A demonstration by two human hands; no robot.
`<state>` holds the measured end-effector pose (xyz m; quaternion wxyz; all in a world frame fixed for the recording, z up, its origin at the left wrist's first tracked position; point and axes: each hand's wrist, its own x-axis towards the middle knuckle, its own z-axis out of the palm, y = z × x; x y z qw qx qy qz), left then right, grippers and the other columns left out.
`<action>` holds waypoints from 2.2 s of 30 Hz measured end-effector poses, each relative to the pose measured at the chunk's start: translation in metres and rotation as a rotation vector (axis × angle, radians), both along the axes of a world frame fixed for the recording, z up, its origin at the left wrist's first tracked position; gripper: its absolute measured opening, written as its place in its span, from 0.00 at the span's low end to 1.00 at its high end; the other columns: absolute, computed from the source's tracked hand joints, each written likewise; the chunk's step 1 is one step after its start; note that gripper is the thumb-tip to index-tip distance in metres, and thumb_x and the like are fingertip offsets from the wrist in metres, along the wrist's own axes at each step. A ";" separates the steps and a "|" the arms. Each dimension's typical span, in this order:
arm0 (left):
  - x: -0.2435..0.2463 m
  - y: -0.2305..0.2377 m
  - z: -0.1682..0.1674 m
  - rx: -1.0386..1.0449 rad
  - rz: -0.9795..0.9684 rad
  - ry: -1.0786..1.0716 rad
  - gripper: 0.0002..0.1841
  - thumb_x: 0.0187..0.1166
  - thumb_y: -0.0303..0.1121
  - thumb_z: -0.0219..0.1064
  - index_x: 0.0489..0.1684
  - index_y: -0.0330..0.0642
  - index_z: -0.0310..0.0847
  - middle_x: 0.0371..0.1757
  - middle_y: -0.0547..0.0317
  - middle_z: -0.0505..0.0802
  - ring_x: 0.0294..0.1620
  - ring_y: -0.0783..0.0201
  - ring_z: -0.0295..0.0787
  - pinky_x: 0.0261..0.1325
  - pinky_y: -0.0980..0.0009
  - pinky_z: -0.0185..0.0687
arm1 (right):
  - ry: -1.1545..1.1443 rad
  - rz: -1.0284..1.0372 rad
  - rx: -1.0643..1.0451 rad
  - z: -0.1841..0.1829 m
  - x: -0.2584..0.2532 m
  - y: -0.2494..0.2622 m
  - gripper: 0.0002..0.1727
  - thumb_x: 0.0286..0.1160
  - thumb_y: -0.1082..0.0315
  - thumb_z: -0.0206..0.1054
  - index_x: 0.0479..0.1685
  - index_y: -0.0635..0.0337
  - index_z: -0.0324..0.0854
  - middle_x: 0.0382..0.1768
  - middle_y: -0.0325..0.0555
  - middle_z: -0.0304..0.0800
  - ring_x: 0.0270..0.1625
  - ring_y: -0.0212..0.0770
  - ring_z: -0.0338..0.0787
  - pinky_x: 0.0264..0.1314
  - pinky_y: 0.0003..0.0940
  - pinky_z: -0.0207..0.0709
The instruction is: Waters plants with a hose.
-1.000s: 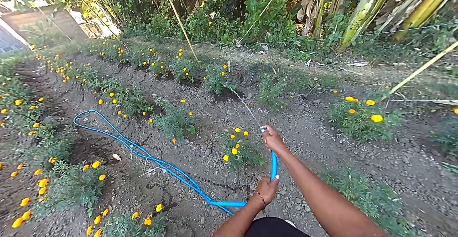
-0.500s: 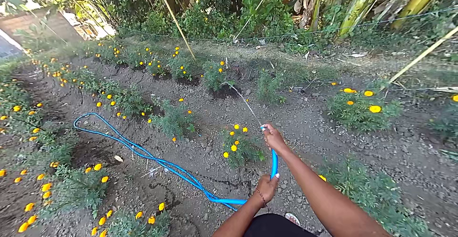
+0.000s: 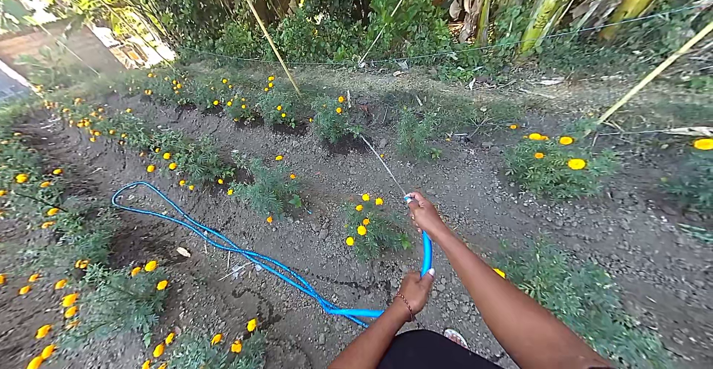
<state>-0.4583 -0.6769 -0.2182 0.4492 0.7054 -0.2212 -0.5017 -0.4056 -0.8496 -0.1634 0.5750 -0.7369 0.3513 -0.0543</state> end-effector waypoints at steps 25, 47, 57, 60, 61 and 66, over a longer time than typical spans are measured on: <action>-0.007 -0.004 0.002 0.019 -0.060 -0.010 0.26 0.96 0.49 0.45 0.33 0.38 0.75 0.20 0.64 0.72 0.17 0.68 0.66 0.25 0.70 0.67 | 0.060 -0.098 0.008 -0.010 -0.020 -0.012 0.19 0.96 0.59 0.45 0.76 0.51 0.71 0.31 0.46 0.73 0.20 0.38 0.70 0.23 0.36 0.69; -0.007 -0.005 0.004 0.044 -0.070 0.001 0.26 0.95 0.51 0.44 0.35 0.39 0.75 0.20 0.64 0.72 0.16 0.68 0.66 0.25 0.69 0.66 | 0.056 -0.107 0.011 -0.006 -0.019 -0.012 0.19 0.97 0.57 0.45 0.76 0.48 0.71 0.29 0.44 0.72 0.18 0.37 0.69 0.21 0.35 0.68; -0.004 -0.005 0.004 0.034 -0.063 0.009 0.26 0.96 0.50 0.44 0.34 0.39 0.74 0.19 0.64 0.72 0.16 0.68 0.66 0.24 0.70 0.66 | 0.046 -0.099 0.017 -0.005 -0.016 -0.012 0.19 0.96 0.57 0.46 0.75 0.50 0.72 0.30 0.44 0.72 0.19 0.37 0.69 0.22 0.34 0.68; -0.004 -0.004 0.005 0.031 -0.064 0.006 0.25 0.96 0.50 0.44 0.34 0.39 0.74 0.19 0.65 0.72 0.16 0.69 0.66 0.24 0.70 0.66 | 0.054 -0.096 0.013 -0.007 -0.015 -0.012 0.19 0.96 0.58 0.46 0.75 0.50 0.72 0.30 0.45 0.73 0.19 0.37 0.70 0.22 0.35 0.68; -0.004 -0.004 0.005 0.029 -0.064 0.005 0.25 0.96 0.50 0.44 0.34 0.39 0.75 0.19 0.64 0.72 0.16 0.68 0.66 0.24 0.70 0.66 | 0.056 -0.094 0.008 -0.008 -0.015 -0.012 0.19 0.96 0.58 0.46 0.76 0.50 0.72 0.31 0.45 0.73 0.19 0.37 0.70 0.22 0.35 0.68; -0.003 -0.005 0.004 0.043 -0.072 -0.001 0.26 0.96 0.50 0.44 0.33 0.39 0.74 0.18 0.65 0.72 0.16 0.68 0.66 0.24 0.70 0.66 | 0.055 -0.098 0.007 -0.010 -0.016 -0.013 0.19 0.96 0.58 0.46 0.76 0.50 0.71 0.30 0.45 0.73 0.19 0.37 0.69 0.22 0.34 0.68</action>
